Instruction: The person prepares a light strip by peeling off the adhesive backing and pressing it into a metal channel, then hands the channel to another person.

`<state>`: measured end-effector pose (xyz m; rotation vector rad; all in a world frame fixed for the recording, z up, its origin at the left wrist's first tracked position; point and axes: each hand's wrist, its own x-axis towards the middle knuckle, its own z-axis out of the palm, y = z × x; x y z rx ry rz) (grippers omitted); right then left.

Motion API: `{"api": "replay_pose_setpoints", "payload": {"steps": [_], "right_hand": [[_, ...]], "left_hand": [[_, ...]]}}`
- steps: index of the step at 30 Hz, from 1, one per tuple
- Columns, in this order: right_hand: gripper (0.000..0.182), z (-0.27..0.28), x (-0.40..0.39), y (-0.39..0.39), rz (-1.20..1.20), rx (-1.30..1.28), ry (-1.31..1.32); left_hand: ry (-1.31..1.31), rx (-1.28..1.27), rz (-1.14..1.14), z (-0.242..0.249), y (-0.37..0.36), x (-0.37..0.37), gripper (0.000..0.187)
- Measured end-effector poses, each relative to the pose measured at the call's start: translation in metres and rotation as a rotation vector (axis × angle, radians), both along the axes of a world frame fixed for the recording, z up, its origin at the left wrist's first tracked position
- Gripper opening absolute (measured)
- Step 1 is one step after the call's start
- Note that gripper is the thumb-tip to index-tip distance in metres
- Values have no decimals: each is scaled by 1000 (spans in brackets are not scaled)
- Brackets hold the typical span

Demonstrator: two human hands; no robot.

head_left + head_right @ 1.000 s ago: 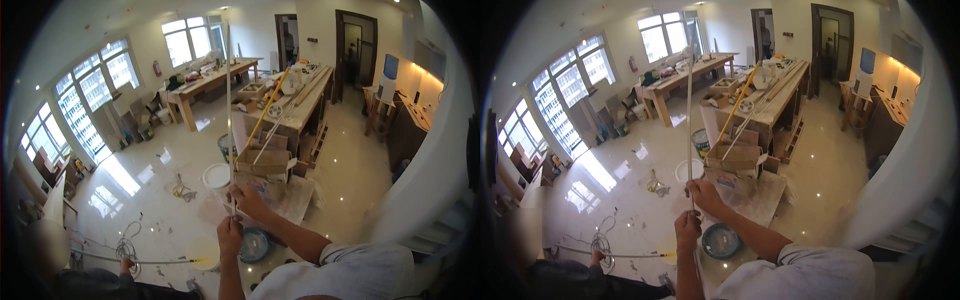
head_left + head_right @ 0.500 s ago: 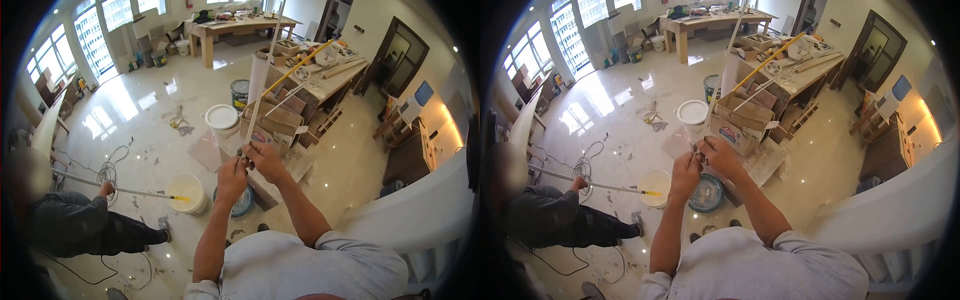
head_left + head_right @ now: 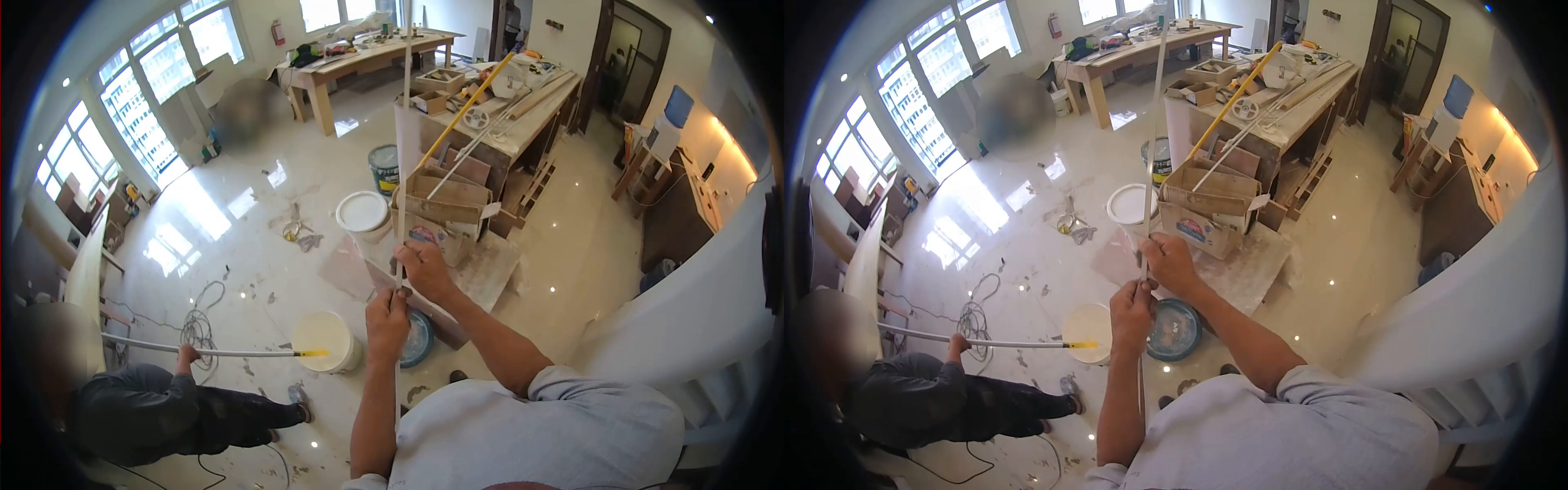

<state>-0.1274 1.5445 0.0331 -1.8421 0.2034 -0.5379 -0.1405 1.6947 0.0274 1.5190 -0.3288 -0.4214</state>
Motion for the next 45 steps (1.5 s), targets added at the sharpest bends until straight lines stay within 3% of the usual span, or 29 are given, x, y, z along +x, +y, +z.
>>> {"api": "replay_pose_setpoints", "payload": {"steps": [4,6,7,9,10,12,13,15,17,18,20,21,23,27,29,31,34,37,41,45], "right_hand": [[29,43,-15,-27,256,6,257],[23,66,-26,-42,119,-814,10],[23,85,-32,-42,140,-811,17],[33,123,-39,-41,196,-1275,-334],[33,132,-35,-39,218,-1269,-334],[41,136,-29,-31,514,-1473,-484],[41,129,-29,-32,528,-1458,-489],[30,117,-14,-31,777,-1601,-499],[17,109,-13,-21,996,-1658,-94],[21,106,-6,-18,1107,-1563,40],[9,108,-10,-16,1183,-1306,112],[10,94,-10,-21,1178,-1303,144],[16,104,-17,-12,1134,-1298,146],[18,78,-8,-24,1184,-1341,160],[21,48,-12,-22,1252,-1290,192],[25,29,-28,-7,1312,-1262,408],[31,-10,-41,6,1441,-1037,440],[34,-30,-48,8,1436,-1033,416],[35,-40,-63,7,1371,-1050,445],[32,-66,-58,4,1533,-972,508]], "left_hand": [[-204,166,109,-1,13,1,21],[-433,314,186,11,29,-3,18],[-417,321,199,16,36,-7,18],[-390,357,173,29,46,-13,16],[-376,364,186,34,51,-16,16],[-393,392,80,39,62,-24,13],[-382,405,90,31,64,-29,13],[-515,387,-4,15,72,-34,14],[-459,425,-72,11,78,-45,15],[-493,421,-72,-5,79,-46,14],[-425,384,-89,4,85,-54,13],[-431,388,-2,1,89,-55,13],[-412,498,-76,-4,95,-63,15],[-357,582,-11,-33,83,-70,17],[-407,528,-61,-55,86,-80,19],[-314,536,-92,-70,88,-92,20],[-212,511,-161,-73,93,-103,20],[-99,531,-194,-81,92,-111,20],[-189,484,-238,-103,92,-116,21],[-141,456,-275,-115,85,-119,25]]}}
